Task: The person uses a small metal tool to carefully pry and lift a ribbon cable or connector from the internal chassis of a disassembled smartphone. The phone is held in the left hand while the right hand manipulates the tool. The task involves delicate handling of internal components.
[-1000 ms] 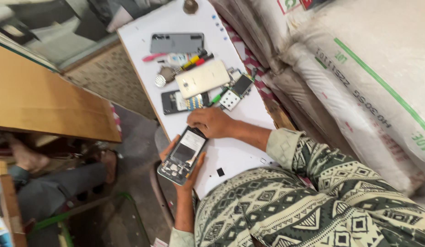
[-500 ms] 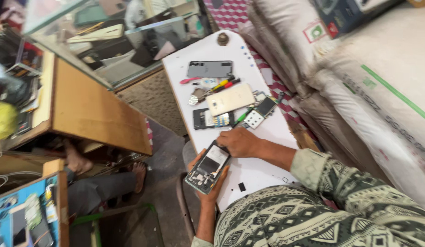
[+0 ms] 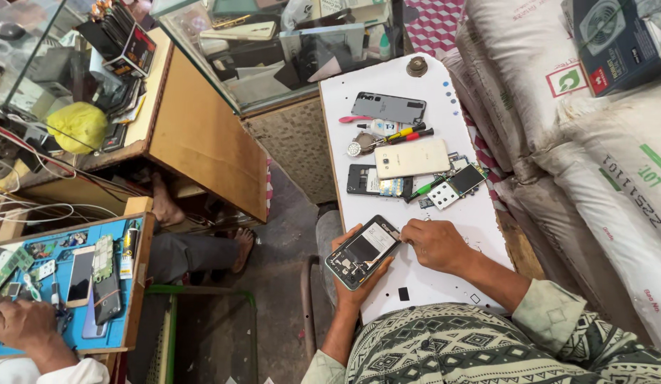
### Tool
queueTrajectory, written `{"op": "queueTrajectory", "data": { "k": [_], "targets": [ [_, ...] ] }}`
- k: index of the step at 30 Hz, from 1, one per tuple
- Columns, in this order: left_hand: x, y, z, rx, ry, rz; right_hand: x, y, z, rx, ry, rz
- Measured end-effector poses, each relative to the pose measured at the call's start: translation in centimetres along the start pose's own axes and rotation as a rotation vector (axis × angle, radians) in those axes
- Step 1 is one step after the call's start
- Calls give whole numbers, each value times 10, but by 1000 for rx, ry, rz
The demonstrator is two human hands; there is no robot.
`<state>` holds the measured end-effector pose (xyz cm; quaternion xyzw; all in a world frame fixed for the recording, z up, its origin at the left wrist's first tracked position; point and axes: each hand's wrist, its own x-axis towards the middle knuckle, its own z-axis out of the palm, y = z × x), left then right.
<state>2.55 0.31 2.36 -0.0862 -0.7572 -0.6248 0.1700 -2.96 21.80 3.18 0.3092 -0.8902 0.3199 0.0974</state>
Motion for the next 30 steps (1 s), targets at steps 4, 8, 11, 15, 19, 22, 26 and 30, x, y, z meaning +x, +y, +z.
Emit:
{"op": "queueTrajectory", "data": {
  "k": [4,8,11,15,19,22,26,30],
  "targets": [
    [2,-2,-1,-66,6,-1,3,2,-3,134,51,5],
    [4,-4,0,-96,6,6,10,2,-5,223,30,146],
    [3,-5,0,-61,-3,0,15,2,-9,384,31,209],
    [1,-7,-1,-62,-16,17,22,3,-14,390,79,184],
    [1,-9,0,-125,-20,6,32,2,-10,388,73,192],
    [0,-10,0,-57,-11,20,37,3,-3,382,64,163],
    [-1,-14,-1,-123,-17,-21,27,9,3,504,98,167],
    [1,-21,-1,-44,8,47,12,23,16,813,121,325]
  ]
}}
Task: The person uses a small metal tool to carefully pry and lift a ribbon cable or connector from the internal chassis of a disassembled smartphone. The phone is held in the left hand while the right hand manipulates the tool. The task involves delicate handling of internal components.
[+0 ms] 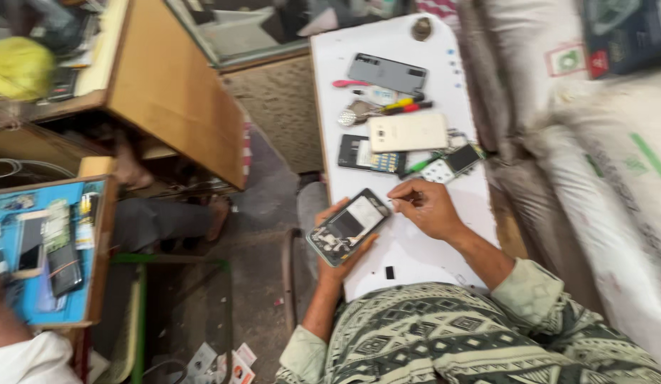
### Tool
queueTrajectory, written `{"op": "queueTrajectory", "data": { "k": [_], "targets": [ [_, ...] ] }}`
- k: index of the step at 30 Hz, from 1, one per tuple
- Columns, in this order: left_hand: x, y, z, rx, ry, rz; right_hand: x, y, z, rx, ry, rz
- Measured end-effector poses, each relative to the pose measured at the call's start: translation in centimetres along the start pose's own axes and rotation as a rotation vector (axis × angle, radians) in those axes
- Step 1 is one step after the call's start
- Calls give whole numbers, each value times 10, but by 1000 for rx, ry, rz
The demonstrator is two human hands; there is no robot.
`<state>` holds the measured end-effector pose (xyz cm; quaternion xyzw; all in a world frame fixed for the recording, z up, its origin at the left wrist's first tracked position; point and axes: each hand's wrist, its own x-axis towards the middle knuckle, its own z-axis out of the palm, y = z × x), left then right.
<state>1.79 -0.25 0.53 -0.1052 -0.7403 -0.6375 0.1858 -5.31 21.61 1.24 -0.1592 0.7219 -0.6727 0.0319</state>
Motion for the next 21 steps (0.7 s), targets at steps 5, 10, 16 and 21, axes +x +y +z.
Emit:
{"op": "queueTrajectory", "data": {
  "k": [5,10,16,21],
  "targets": [
    [-5,2,-3,68,-14,-14,-15,21,-10,171,40,126],
    [0,12,-7,175,-8,4,-13,13,-5,164,56,180],
    [2,18,-8,225,-18,31,7,-6,3,57,1,181],
    [2,20,-8,235,-29,34,24,-18,12,-174,-59,-1]
  ]
}}
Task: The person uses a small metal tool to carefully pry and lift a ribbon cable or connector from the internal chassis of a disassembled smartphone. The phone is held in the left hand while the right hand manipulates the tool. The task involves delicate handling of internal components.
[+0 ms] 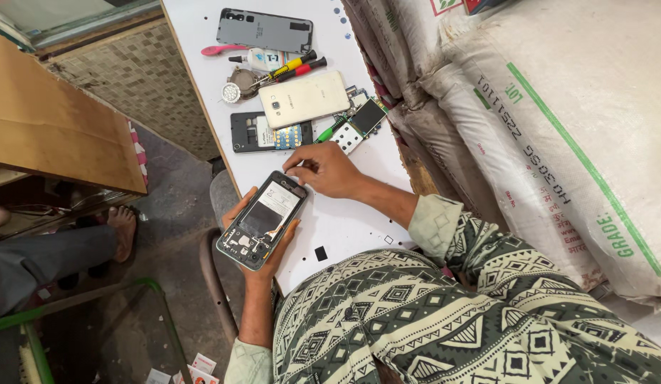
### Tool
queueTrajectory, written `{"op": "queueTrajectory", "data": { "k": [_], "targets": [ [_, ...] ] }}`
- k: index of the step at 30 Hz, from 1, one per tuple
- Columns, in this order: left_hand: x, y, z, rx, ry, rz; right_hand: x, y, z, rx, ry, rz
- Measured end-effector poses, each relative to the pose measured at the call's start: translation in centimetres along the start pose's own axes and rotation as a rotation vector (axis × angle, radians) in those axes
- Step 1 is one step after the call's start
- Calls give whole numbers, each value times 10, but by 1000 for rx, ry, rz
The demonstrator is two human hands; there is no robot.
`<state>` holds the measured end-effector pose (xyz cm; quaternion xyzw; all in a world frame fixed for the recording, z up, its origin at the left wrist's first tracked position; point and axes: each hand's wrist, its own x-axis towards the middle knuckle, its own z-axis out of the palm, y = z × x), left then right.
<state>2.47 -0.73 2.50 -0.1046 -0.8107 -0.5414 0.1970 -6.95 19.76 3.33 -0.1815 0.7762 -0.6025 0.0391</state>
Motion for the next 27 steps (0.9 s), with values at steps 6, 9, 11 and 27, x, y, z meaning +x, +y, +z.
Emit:
{"op": "queueTrajectory", "data": {
  "k": [6,9,11,27],
  "targets": [
    [-1,1,0,-90,8,17,8,-8,6,-182,-18,-144],
    [-1,2,0,-82,8,16,10,-7,8,-203,-1,-186],
    [0,1,0,-58,6,18,12,-6,9,-231,21,-209],
    [-4,-6,2,-48,0,0,12,4,11,-404,-65,-486]
  ]
}}
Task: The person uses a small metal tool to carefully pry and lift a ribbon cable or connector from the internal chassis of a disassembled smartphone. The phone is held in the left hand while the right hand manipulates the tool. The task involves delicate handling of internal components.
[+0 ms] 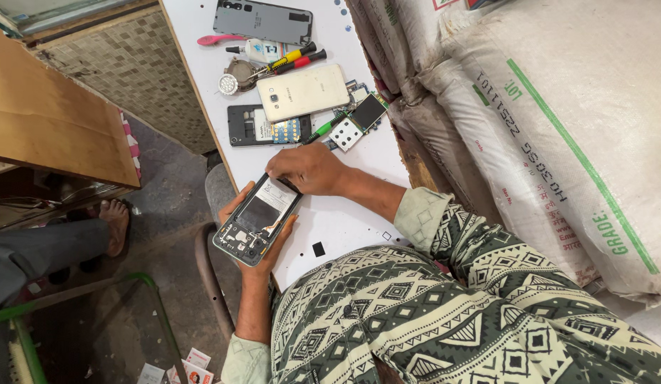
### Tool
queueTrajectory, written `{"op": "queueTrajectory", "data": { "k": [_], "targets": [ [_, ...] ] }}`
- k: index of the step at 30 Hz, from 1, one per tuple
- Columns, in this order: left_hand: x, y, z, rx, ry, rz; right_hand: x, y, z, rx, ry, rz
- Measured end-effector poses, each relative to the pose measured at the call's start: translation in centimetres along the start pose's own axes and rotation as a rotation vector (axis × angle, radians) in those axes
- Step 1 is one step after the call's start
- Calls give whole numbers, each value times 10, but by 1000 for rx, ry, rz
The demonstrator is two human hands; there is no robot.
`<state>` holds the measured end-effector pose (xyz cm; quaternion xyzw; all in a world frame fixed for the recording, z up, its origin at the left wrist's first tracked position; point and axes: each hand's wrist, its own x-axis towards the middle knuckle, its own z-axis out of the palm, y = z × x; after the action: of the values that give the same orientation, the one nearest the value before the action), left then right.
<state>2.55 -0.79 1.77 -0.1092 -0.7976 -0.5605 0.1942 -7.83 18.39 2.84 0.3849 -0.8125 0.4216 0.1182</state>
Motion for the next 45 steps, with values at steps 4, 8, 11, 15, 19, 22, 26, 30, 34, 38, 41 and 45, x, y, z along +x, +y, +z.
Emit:
{"op": "queueTrajectory", "data": {
  "k": [4,8,11,15,19,22,26,30,34,38,41,45],
  "targets": [
    [1,3,0,6,8,-15,0,3,-10,-308,-86,-177],
    [-1,7,1,-124,12,-8,2,6,-19,-427,-120,-285],
    [-4,11,0,-126,3,-81,4,6,-23,-438,-182,-297],
    [-3,14,1,-88,4,-153,3,3,-20,-446,-187,-212],
    [-1,12,1,-160,17,1,-1,2,-20,-312,-100,-128],
    [0,9,2,-136,15,-50,-2,3,-19,-213,-23,-128],
    [1,5,-1,-18,24,5,7,10,-16,-159,-14,-212],
    [0,3,0,-59,18,-27,5,10,-13,-132,-26,-230],
    [2,2,-1,52,16,-7,7,9,-11,-148,-35,-268],
    [1,1,0,-14,14,-19,9,7,-11,-204,-62,-294],
    [-1,2,1,-108,9,-68,10,9,-14,-329,-128,-358],
    [1,4,0,12,14,-2,12,12,-18,-341,-153,-402]
  ]
}}
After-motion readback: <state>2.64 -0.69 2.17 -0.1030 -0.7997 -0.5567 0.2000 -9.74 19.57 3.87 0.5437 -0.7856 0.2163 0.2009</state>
